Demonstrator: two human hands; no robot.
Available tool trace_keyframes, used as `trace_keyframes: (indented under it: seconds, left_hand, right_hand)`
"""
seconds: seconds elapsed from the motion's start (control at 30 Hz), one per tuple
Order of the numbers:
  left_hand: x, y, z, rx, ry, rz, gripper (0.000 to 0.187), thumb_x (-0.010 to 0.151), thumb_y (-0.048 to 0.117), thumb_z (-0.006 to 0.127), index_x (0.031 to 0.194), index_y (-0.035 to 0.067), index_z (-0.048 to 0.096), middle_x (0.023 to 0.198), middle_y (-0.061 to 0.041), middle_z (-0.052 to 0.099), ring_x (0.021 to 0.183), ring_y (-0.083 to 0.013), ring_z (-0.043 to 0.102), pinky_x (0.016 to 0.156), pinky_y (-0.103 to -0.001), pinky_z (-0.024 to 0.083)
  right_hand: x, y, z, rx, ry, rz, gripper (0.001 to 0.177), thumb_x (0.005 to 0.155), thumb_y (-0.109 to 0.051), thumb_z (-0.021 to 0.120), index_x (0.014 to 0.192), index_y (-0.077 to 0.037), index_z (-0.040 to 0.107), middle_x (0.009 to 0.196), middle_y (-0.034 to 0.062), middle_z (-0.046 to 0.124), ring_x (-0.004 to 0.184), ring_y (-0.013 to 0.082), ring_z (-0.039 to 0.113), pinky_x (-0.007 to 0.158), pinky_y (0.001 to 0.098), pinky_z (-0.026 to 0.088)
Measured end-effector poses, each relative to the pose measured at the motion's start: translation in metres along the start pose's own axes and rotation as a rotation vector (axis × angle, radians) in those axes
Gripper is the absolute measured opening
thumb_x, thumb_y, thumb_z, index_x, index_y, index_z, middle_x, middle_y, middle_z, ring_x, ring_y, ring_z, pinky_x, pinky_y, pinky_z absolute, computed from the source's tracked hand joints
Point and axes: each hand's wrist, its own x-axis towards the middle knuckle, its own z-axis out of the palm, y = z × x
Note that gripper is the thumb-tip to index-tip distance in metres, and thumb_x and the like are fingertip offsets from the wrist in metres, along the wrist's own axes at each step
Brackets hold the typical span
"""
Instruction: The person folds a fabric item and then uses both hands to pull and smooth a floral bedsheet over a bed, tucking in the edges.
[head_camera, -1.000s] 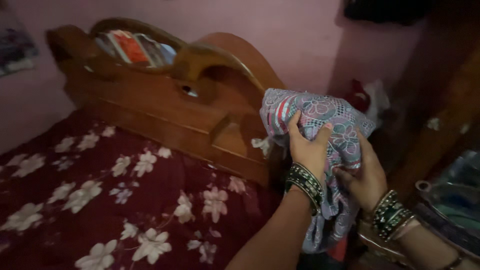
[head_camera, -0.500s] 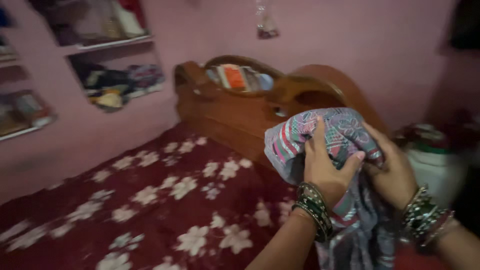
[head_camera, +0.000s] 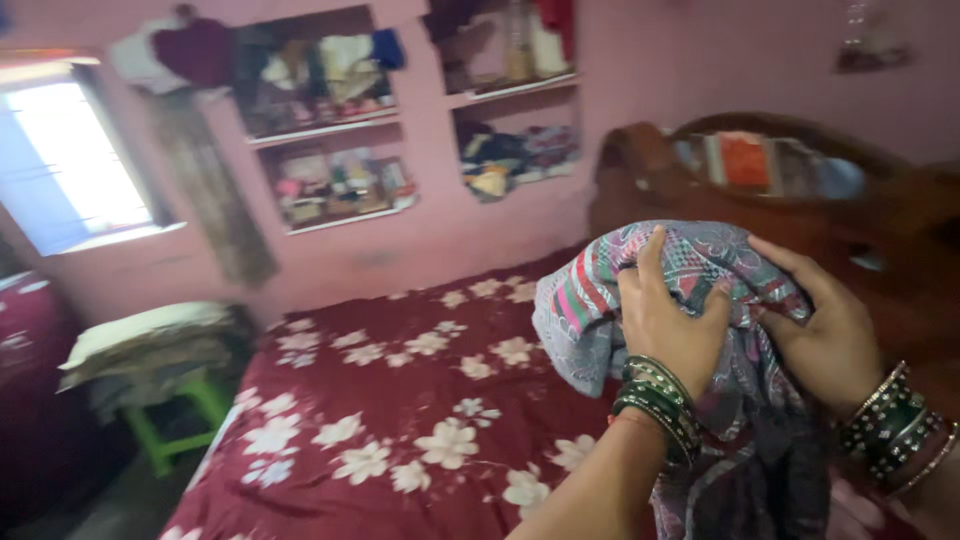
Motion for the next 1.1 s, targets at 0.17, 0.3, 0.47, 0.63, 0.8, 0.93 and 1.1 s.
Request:
trace_keyframes:
  seconds: [0.17,0.3,0.47,0.63,0.8,0.93,1.1]
  left_hand:
    - [0.012,0.0,-0.035,0.068,0.169,0.08,0.08,0.084,0.026,0.079,0.153,0.009,0.042,0.127,-0.024,0.055,0.121,-0.041,0.056,0.105,-0.046,0.045]
    - [0.02,0.008,-0.056,0.179,0.341,0.112,0.078,0.085,0.025,0.078,0.152,0.007,0.043,0.126,-0.025,0.056,0.121,-0.0426,0.055,0.106,-0.047,0.045]
    - [0.031,0.024,-0.095,0.306,0.468,0.185,0.079,0.084,0.029,0.078,0.151,0.006,0.044,0.129,-0.028,0.057,0.124,-0.0448,0.054,0.109,-0.048,0.043]
    - [0.028,0.045,-0.152,0.445,0.541,0.231,0.079,0.086,0.029,0.079,0.153,0.006,0.044,0.137,-0.029,0.056,0.13,-0.0474,0.05,0.111,-0.05,0.038]
    - [0.014,0.063,-0.211,0.503,0.635,0.221,0.076,0.085,0.03,0.077,0.15,0.007,0.046,0.128,-0.024,0.059,0.123,-0.0417,0.057,0.11,-0.046,0.044]
    - [-0.011,0.074,-0.258,0.519,0.707,0.234,0.072,0.086,0.028,0.078,0.148,0.005,0.049,0.13,-0.024,0.058,0.125,-0.0414,0.057,0.109,-0.046,0.045]
    - [-0.049,0.085,-0.334,0.579,0.778,0.239,0.071,0.086,0.027,0.08,0.146,0.004,0.049,0.133,-0.024,0.057,0.127,-0.0418,0.056,0.109,-0.046,0.044]
  right_hand:
    - [0.025,-0.018,0.037,0.172,-0.039,-0.181,0.068,0.077,0.004,0.074,0.142,-0.01,0.061,0.137,0.0146,0.066,0.126,0.0225,0.063,0.104,0.0336,0.048]
    - [0.045,-0.042,0.05,0.298,-0.128,-0.222,0.064,0.078,0.004,0.074,0.14,-0.011,0.062,0.135,0.0125,0.069,0.12,0.0197,0.066,0.1,0.0317,0.051]
    - [0.06,-0.078,0.066,0.38,-0.15,-0.279,0.065,0.078,0.005,0.075,0.139,-0.01,0.064,0.129,0.0124,0.07,0.114,0.0183,0.068,0.098,0.0311,0.051]
    - [0.058,-0.126,0.097,0.618,-0.182,-0.341,0.061,0.08,0.007,0.072,0.139,-0.009,0.064,0.135,0.0109,0.07,0.122,0.0163,0.065,0.104,0.0305,0.05]
    - [0.037,-0.182,0.124,0.71,-0.245,-0.353,0.06,0.082,0.006,0.071,0.139,-0.009,0.063,0.132,0.0105,0.07,0.119,0.0168,0.066,0.102,0.0308,0.05]
    - [0.012,-0.23,0.141,0.713,-0.214,-0.443,0.06,0.081,0.007,0.071,0.138,-0.008,0.063,0.134,0.0125,0.069,0.123,0.0208,0.066,0.104,0.0326,0.05]
    - [-0.034,-0.302,0.163,0.737,-0.215,-0.46,0.06,0.078,0.007,0.073,0.136,-0.008,0.065,0.132,0.0136,0.07,0.121,0.0238,0.067,0.102,0.0338,0.051]
